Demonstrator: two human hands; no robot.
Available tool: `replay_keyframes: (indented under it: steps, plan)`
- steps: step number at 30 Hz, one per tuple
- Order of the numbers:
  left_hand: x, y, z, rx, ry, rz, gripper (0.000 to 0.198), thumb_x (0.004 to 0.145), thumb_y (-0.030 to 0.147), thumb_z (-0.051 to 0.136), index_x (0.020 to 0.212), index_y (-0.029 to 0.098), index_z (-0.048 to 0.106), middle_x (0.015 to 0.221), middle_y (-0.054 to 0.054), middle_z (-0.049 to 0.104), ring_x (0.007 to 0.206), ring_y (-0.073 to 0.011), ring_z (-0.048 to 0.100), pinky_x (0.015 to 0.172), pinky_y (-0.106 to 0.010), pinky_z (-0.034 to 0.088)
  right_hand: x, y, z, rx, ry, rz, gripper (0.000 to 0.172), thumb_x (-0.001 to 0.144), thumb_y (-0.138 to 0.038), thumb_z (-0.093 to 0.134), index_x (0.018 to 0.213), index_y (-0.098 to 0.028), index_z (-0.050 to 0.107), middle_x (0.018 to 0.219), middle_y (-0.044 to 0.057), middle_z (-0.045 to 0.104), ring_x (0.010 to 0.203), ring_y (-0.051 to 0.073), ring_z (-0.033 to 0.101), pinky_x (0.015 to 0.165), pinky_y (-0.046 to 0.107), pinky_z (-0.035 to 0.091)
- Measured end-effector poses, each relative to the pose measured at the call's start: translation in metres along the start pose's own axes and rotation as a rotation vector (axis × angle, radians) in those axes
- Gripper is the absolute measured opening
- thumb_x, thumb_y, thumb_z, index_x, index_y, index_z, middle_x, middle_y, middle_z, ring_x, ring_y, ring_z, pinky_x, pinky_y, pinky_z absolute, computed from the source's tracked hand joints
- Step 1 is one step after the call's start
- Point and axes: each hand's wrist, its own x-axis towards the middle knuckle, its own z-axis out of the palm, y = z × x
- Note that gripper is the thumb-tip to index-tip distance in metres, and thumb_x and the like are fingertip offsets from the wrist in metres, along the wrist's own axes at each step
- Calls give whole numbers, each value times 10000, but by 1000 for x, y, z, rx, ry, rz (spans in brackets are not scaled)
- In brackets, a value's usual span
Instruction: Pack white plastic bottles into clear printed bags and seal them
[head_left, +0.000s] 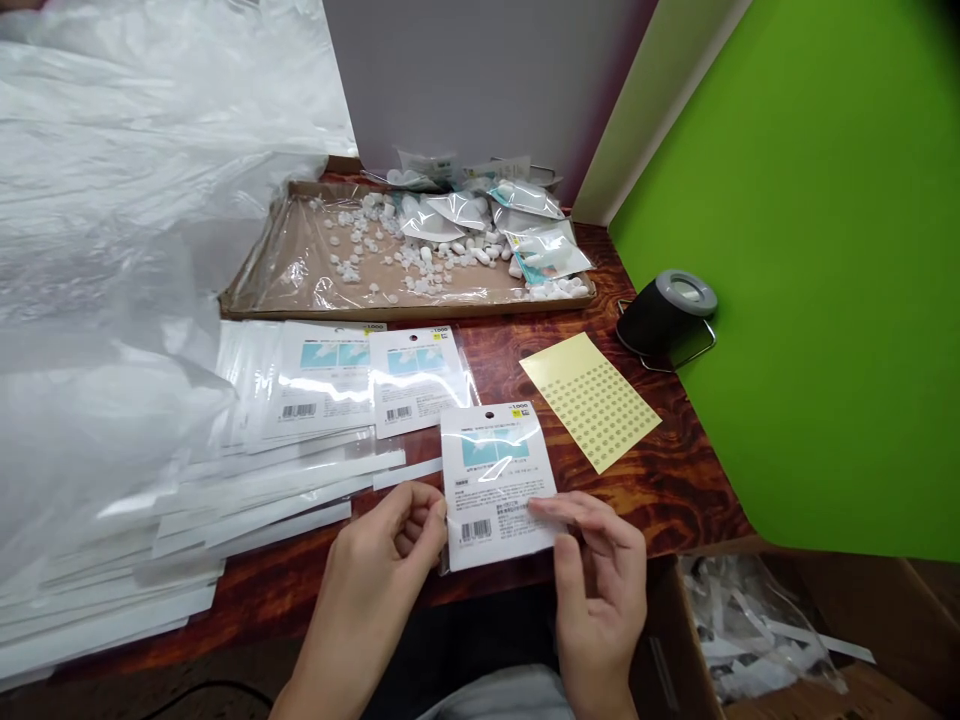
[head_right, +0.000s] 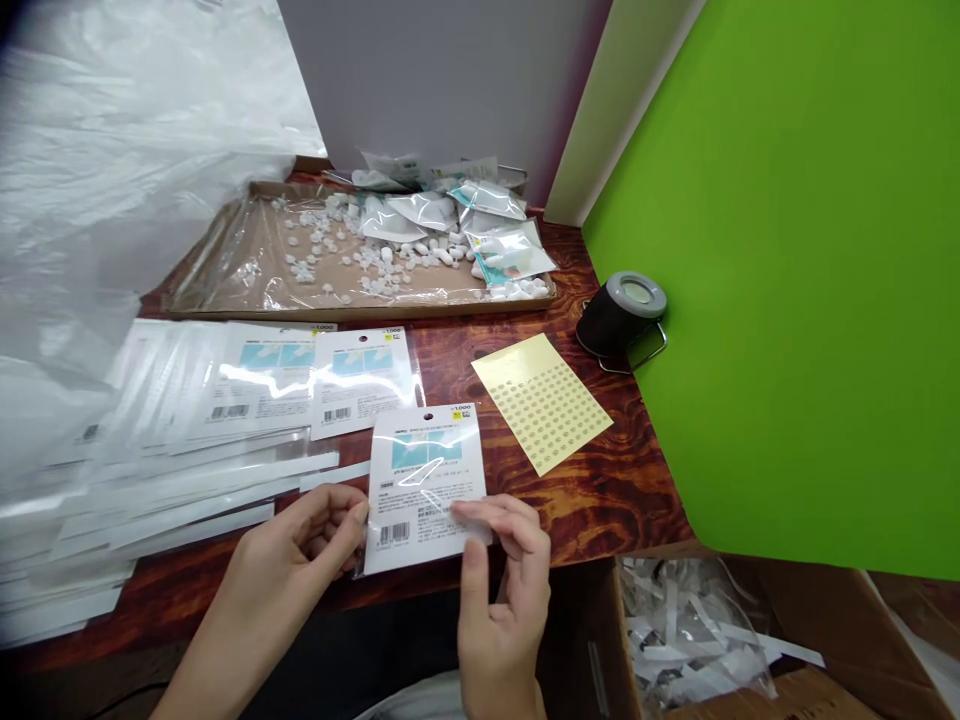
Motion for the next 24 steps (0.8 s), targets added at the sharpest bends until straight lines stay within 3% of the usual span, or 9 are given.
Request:
replay_keyframes:
  steps: [3,5,6,9,11,15,19,21,24]
  plan:
    - [-1,-3,-1,0,17,-1,249,817,435,563,800,197,635,658,-3,626,554,-140,568,513,-217,465,0,1,-3,-164,-28,12,500,915,-184,544,1378,-239,361,1456,167,438,1271,263,504,938,448,499]
    - [-1,-5,-3,0,19,-15,267,813,456,566,805,198,635,637,1,616,538,-142,566,493,-217,464,3,1,-7,-266,-49,73,705,911,-221,559,1505,-262,181,1555,166,281,1317,276,455,951,449,492]
    - [-2,-5,-4,-1,20,-23,277,814,466,566,808,198,635,634,1,615,535,-143,569,491,-219,467,6,0,-8,-289,-68,111,716,911,-242,562,1515,-261,178,1538,161,322,1307,279,466,959,454,488]
    - [-5,-8,-5,-12,22,-43,308,826,498,555,824,199,632,646,-1,623,543,-150,588,516,-234,496,13,-1,-12,-276,-151,180,434,897,-289,582,1324,-231,532,1316,129,583,1201,281,561,977,455,486]
    - [-8,-10,-2,-22,19,-51,318,839,510,548,844,202,629,651,-2,631,564,-160,611,541,-244,515,16,-2,-13,-212,-180,232,262,875,-297,615,1119,-215,665,1160,107,675,1084,266,636,919,411,536]
    - [-17,-14,1,-39,14,-14,296,852,505,554,874,219,630,759,-16,682,675,-180,661,613,-250,546,21,-5,-13,12,-114,361,276,845,-293,669,1103,-196,670,1054,91,737,935,237,712,778,329,607]
    - [-18,-13,-14,-80,-20,-42,329,758,533,669,764,206,628,691,-14,681,624,-183,654,580,-242,547,30,-6,-18,110,-58,354,227,816,-305,703,1018,-202,705,964,75,754,817,215,724,662,288,606]
    - [-15,-10,-25,-220,55,-78,404,766,581,644,880,194,628,805,-47,721,710,-209,685,657,-273,578,34,-7,-20,132,-86,357,178,817,-328,698,943,-204,714,869,57,750,725,194,705,584,262,579]
    - [-6,-2,-34,-326,144,-14,561,829,612,540,1199,191,529,1210,-124,658,1043,-270,658,877,-359,557,36,-9,-19,160,-142,377,160,833,-353,670,866,-200,700,739,27,713,599,153,639,489,226,511]
